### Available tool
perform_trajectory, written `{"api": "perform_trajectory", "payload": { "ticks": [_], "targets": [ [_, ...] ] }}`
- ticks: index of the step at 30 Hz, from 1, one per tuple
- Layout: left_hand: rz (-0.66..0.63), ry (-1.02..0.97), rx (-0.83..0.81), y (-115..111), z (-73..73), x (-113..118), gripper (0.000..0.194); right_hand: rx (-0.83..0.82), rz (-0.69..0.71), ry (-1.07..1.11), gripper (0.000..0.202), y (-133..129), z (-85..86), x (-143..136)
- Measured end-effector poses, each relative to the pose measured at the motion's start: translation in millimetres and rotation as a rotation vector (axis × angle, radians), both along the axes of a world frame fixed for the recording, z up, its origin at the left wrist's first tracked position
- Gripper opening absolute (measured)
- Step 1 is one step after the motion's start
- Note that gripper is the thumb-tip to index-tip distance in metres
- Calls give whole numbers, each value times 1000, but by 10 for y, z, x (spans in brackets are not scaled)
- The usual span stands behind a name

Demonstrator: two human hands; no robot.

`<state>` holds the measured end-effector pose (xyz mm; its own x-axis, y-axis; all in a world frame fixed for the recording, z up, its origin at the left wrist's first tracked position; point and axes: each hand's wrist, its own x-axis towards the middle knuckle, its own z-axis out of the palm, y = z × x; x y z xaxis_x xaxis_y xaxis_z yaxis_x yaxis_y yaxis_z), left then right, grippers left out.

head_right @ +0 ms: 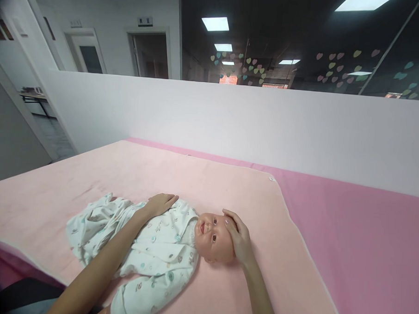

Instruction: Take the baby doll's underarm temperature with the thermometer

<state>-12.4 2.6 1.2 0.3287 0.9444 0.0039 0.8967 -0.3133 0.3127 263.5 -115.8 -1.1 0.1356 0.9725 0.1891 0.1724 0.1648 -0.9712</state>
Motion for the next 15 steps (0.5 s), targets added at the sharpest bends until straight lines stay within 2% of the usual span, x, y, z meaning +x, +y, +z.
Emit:
{"api": "perform_trajectory", "payload": {
  "ticks": [9, 15],
  "targets": [
    [5, -2, -5, 6, -10, -2, 52, -2, 37, -10, 34, 14, 6, 2],
    [9, -1, -11, 1, -1, 2, 51, 31, -1, -3, 42, 25, -70, 26]
  ]
}}
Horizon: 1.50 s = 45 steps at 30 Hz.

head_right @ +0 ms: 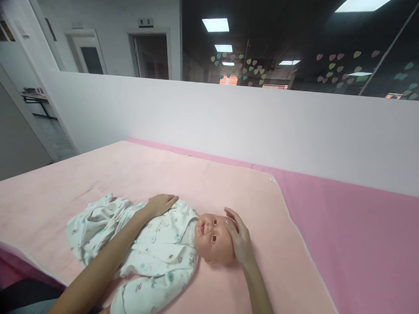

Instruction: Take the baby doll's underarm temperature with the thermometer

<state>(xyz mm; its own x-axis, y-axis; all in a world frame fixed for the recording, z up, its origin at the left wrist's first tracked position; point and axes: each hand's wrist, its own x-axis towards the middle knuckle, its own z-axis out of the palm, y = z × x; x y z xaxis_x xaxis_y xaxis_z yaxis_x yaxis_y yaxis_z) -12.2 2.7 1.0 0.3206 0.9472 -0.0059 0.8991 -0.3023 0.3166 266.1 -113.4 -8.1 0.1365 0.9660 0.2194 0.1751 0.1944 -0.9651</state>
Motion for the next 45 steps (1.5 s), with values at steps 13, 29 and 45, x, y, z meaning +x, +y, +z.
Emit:
{"api": "perform_trajectory", "payload": {
  "ticks": [13, 29, 45],
  "targets": [
    [1, -11, -2, 9, -16, -8, 52, -66, 19, 4, 43, -27, 87, -27],
    [-6, -15, 7, 11, -23, -11, 52, -85, 53, 33, 43, -10, 51, -2],
    [-13, -25, 22, 20, -35, -18, 53, -62, 33, 8, 45, -11, 42, 4]
  ]
}}
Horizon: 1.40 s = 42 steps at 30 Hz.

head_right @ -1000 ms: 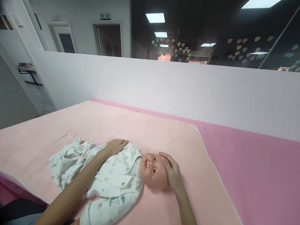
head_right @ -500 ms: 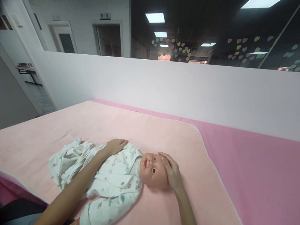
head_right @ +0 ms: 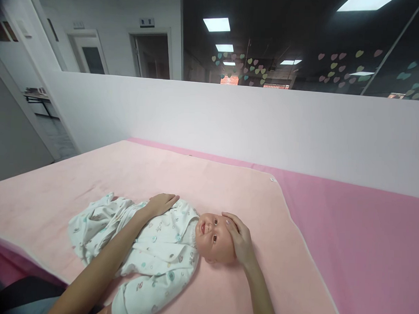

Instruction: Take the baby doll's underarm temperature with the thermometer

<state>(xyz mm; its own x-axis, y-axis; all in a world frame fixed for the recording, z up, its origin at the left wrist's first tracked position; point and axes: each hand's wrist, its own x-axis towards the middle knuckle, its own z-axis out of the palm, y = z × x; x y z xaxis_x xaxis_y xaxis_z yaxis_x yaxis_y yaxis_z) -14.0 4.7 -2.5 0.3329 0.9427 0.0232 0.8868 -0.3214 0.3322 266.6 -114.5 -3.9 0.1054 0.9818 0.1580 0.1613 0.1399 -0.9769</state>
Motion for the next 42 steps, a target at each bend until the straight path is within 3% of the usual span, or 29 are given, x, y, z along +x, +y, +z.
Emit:
{"api": "perform_trajectory", "payload": {
  "ticks": [27, 37, 39, 42],
  "targets": [
    [3, -10, -1, 7, -9, 2, 52, -3, 17, -9, 40, -23, 39, -19],
    [-51, -124, 12, 102, -90, -34, 48, 16, 12, -42, 38, 30, 14, -7],
    [-69, -178, 36, 135, -105, -40, 44, 55, -59, -108, 38, 3, 46, -19],
    [-61, -284, 109, 108, -97, -51, 38, 217, -380, -363, 32, -180, 126, -114]
  ]
}}
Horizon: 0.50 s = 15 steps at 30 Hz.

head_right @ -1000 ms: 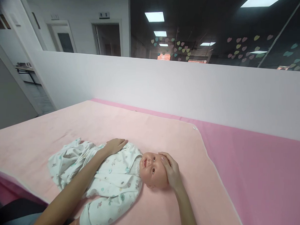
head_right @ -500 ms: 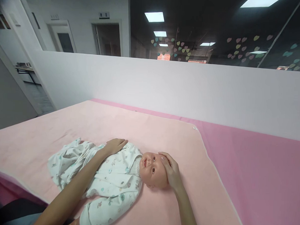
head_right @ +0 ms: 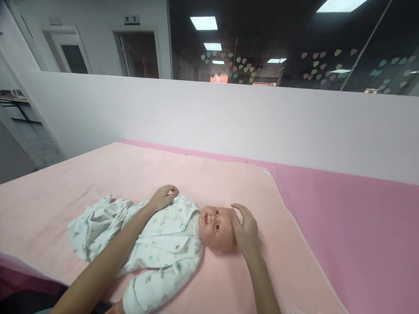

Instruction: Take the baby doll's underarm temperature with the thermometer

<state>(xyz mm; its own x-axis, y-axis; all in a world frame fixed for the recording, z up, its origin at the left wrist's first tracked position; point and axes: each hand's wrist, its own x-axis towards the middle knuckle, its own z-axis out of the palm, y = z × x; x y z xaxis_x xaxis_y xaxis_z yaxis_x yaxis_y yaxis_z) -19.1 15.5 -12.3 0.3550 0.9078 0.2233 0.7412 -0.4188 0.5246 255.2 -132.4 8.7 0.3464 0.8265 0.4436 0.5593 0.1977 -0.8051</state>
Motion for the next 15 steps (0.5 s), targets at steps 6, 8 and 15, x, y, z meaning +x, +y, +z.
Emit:
{"api": "perform_trajectory", "payload": {
  "ticks": [6, 8, 15],
  "targets": [
    [-162, -279, 35, -506, 176, -77, 32, 327, -265, -361, 19, -636, 31, -493],
    [-347, -240, -45, -706, 243, -104, 28, 312, -139, -439, 17, -758, 41, -689],
    [-425, -414, -189, -831, 148, -122, 26, -54, 207, -678, 26, -684, 201, -1227]
  ]
}}
